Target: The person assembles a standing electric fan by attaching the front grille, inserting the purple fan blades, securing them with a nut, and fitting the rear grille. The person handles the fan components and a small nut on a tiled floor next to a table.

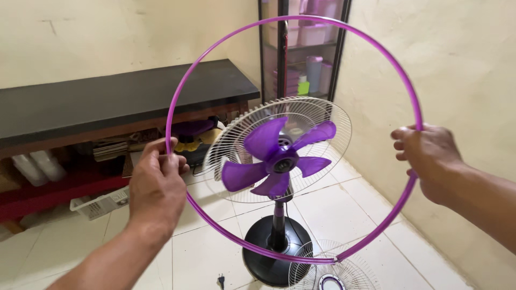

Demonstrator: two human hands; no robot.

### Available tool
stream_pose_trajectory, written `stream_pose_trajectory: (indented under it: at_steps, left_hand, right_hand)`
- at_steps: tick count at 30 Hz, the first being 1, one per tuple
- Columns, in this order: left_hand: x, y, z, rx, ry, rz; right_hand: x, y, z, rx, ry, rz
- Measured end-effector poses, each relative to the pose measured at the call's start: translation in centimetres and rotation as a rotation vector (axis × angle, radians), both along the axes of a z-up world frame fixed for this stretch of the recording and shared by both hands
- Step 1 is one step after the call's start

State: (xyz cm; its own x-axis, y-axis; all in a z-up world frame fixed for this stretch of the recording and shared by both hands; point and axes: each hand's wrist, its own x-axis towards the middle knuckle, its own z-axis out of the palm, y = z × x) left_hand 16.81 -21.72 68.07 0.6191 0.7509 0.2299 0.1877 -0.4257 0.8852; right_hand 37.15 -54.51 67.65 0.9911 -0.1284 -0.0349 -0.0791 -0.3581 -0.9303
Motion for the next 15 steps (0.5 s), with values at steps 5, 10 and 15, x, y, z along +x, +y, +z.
stream_pose_trajectory:
  at_steps: [5, 10, 15]
  left_hand:
    - [4.1, -2.7, -2.8, -0.001, 0.053, 0.130]
    - [5.5, -2.3, -5.4, -0.171, 0.104, 0.290]
    - [8.6, 0.6, -7.8, -0.170, 0.147, 0.325]
  right_hand:
    - [6.3, -0.7, -3.4, -0.157, 0.325, 0.057]
    - [11.7, -0.2, -7.0, -0.139, 0.352, 0.236]
    - [16.6, 1.5, -11.4, -0.148, 0.254, 0.225]
